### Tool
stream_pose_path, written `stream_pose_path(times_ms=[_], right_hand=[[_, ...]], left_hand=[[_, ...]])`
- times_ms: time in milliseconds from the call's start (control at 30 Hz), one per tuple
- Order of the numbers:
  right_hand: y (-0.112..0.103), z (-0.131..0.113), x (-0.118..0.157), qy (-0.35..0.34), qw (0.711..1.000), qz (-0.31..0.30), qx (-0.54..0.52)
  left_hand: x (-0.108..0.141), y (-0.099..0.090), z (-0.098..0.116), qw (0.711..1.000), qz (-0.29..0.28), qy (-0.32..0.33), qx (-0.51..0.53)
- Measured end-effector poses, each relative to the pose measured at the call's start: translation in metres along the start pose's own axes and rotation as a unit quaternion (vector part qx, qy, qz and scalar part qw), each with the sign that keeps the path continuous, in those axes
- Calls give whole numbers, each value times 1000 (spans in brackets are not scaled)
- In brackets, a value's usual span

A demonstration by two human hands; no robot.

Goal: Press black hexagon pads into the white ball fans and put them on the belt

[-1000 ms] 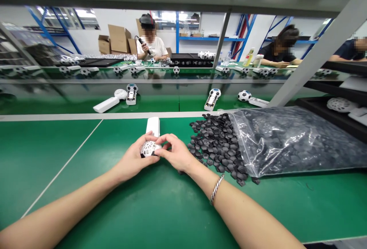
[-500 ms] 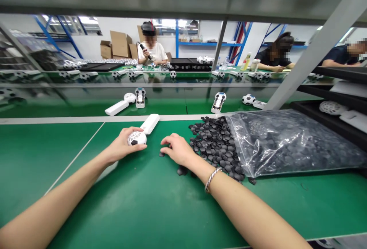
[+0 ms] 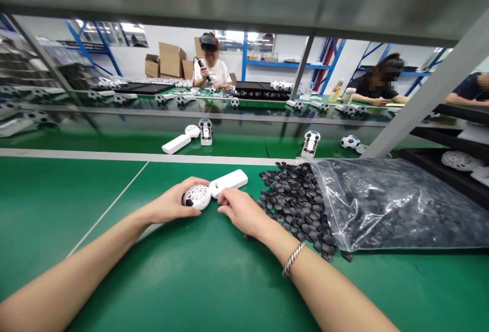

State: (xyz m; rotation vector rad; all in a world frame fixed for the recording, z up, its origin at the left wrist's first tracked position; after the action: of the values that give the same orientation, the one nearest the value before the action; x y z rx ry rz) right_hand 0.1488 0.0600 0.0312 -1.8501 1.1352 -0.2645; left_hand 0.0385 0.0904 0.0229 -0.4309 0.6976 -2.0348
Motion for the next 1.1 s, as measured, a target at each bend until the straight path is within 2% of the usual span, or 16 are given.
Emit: stream_pose_path(times_ms=[167, 333, 500, 600, 733, 967, 1100], right_hand=[[-12, -18, 1, -69, 995, 52, -41], [-8, -17, -2, -34, 995, 56, -76], [-7, -25, -8, -59, 993, 73, -78], [-2, -21, -12, -49, 990, 68, -109], [-3, -16, -14, -51, 988, 91, -112], [9, 7, -15, 20, 975, 88, -204], [15, 15, -23, 42, 975, 67, -210]], left_hand=[[4, 8, 10, 999, -25, 22, -19], [5, 9, 10, 999, -16, 21, -26], [3, 8, 10, 1000, 8, 17, -24], [3, 7, 10, 999, 19, 17, -21], [3, 7, 11, 999, 41, 16, -13], [1, 6, 9, 997, 80, -7, -6], [1, 6, 8, 995, 95, -18, -10]])
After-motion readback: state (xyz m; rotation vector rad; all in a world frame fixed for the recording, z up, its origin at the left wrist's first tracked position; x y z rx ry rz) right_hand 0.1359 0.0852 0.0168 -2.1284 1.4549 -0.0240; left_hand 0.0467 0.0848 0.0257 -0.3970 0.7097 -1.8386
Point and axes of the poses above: each hand's wrist, its own x-axis away from the middle knuckle, its own y-axis out of the palm, z = x × y, the point moved 10 cm from there along -x, towards the middle knuckle, and after that the axes turned 7 degrees about -y, right-handed, at the moved point
